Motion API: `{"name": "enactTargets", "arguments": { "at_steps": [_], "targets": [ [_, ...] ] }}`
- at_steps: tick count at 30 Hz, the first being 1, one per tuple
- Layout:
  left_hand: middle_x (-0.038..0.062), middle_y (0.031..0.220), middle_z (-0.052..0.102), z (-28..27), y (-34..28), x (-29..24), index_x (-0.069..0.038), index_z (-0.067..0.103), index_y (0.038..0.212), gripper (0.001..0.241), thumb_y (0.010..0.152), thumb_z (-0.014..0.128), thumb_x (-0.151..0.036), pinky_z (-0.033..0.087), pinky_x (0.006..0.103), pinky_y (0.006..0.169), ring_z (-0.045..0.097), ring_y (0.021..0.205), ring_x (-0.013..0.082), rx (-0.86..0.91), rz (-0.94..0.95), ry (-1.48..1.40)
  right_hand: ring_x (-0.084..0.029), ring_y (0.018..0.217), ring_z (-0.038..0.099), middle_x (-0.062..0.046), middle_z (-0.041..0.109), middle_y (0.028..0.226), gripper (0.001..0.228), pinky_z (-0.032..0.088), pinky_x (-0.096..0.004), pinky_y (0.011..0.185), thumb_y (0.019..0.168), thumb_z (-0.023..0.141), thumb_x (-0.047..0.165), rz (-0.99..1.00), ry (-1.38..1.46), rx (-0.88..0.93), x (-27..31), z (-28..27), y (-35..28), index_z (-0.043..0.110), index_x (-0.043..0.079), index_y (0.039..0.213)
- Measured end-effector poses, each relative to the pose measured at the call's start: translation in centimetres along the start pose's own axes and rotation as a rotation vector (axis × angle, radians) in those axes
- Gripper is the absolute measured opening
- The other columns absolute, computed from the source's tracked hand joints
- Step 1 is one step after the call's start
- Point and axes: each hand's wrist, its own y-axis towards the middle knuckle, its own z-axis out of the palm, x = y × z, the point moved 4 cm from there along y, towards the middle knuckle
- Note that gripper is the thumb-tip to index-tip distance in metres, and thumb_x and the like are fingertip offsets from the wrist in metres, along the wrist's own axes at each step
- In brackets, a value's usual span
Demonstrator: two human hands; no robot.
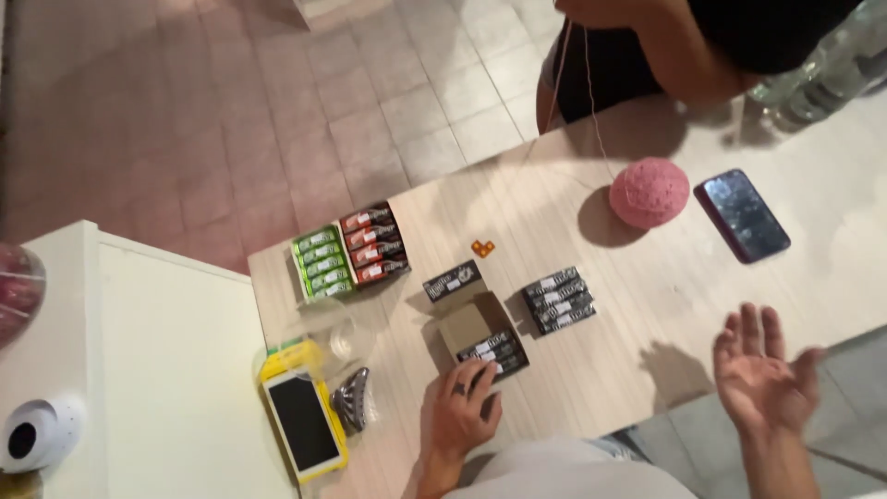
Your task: Packing and organizing small retail packages into display boxes on a counter.
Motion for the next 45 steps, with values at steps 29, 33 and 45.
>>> {"name": "enactTargets", "arguments": {
  "at_steps": [29,33,45],
  "targets": [
    [0.006,0.113,0.071,-0.1,0.5,-0.5,-0.009,0.075,0.113,0.026,0.090,0.064,-0.013,0.060,0.0365,0.077,0.070,0.102,0.0245,-0.038,0.065,0.082,-0.026,0.114,0.068,-0.012,0.070,0.123,0.035,0.054,-0.038,0.103,0.084,0.082,0.012,-0.756,-1.468,0.689,-9.7,7.0,1.3,0.076,0.012,0.118],
    [0.004,0.112,0.072,0.8,-0.3,0.1,-0.012,0.076,0.114,0.024,0.093,0.063,-0.013,0.060,0.0382,0.077,0.070,0.100,0.0234,-0.007,0.046,0.116,-0.034,0.108,0.070,-0.017,0.071,0.123,0.041,0.057,-0.048,0.090,0.088,0.079,0.011,-1.125,-1.631,1.034,-12.1,8.4,0.4,0.067,0.013,0.126],
    [0.002,0.106,0.072,4.3,-2.2,2.3,-0.017,0.077,0.108,0.028,0.093,0.054,-0.018,0.059,0.0377,0.074,0.071,0.091,0.0212,-0.166,0.075,0.126,-0.029,0.103,0.067,-0.008,0.073,0.116,0.022,0.053,-0.042,0.086,0.096,0.069,0.017,-1.248,-1.730,0.974,-13.5,7.1,1.5,0.073,0.013,0.118]
  ]
}}
